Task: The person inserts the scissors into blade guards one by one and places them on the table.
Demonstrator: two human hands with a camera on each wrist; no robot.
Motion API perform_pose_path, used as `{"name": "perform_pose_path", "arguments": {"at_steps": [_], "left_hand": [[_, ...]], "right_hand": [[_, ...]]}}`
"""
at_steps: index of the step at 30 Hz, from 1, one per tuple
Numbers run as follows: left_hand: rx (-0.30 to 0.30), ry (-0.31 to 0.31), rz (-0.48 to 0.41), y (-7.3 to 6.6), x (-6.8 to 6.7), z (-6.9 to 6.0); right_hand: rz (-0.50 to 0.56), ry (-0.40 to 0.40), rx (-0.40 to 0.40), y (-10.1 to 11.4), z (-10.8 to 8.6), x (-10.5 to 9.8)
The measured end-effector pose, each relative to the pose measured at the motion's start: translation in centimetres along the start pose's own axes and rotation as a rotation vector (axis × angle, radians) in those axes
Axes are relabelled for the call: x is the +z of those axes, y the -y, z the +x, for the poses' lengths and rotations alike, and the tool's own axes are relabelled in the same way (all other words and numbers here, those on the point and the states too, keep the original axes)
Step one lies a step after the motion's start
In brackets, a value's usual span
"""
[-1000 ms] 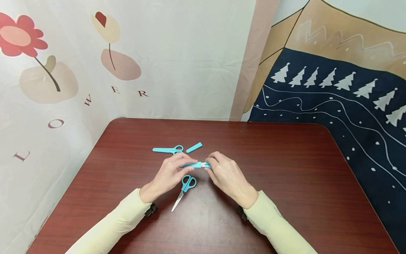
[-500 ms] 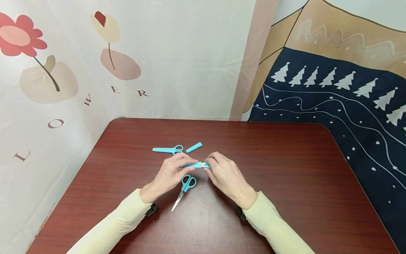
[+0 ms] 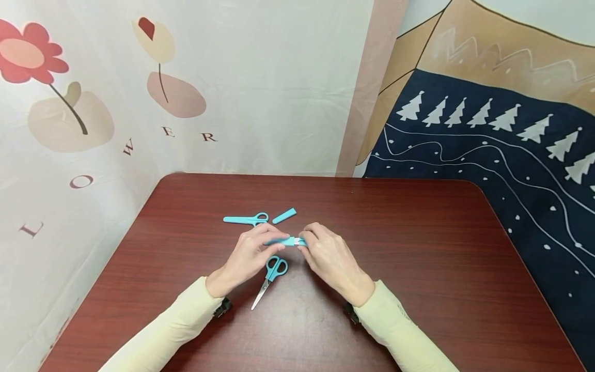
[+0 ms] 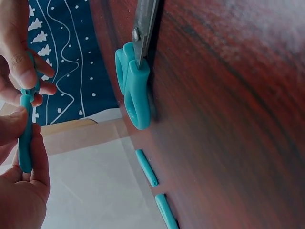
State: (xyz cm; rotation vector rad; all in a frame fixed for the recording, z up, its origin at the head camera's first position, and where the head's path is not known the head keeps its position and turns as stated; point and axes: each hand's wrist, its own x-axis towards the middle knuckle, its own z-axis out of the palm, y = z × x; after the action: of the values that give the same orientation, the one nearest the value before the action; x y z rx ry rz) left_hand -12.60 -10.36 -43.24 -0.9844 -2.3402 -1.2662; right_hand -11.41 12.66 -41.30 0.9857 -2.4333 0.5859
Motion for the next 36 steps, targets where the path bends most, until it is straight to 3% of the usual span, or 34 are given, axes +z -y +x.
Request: {"name": "perform_pose_path", "arguments": {"at_steps": [19, 28, 36], "left_hand": [[0.004, -0.004, 0.021, -0.08, 0.22, 0.08], [0.062, -0.014, 0.075, -0.10, 0.19, 0.15], [0.072, -0.014, 0.078, -0.22, 0.15, 0.17]], "right_hand": [[0.008, -0.024, -0.009, 0.14, 0.07, 0.28], [0.013, -0.034, -0.010, 0.14, 0.05, 0.45], [0.013, -0.039, -0.011, 0.21, 0.08, 0.40]]}}
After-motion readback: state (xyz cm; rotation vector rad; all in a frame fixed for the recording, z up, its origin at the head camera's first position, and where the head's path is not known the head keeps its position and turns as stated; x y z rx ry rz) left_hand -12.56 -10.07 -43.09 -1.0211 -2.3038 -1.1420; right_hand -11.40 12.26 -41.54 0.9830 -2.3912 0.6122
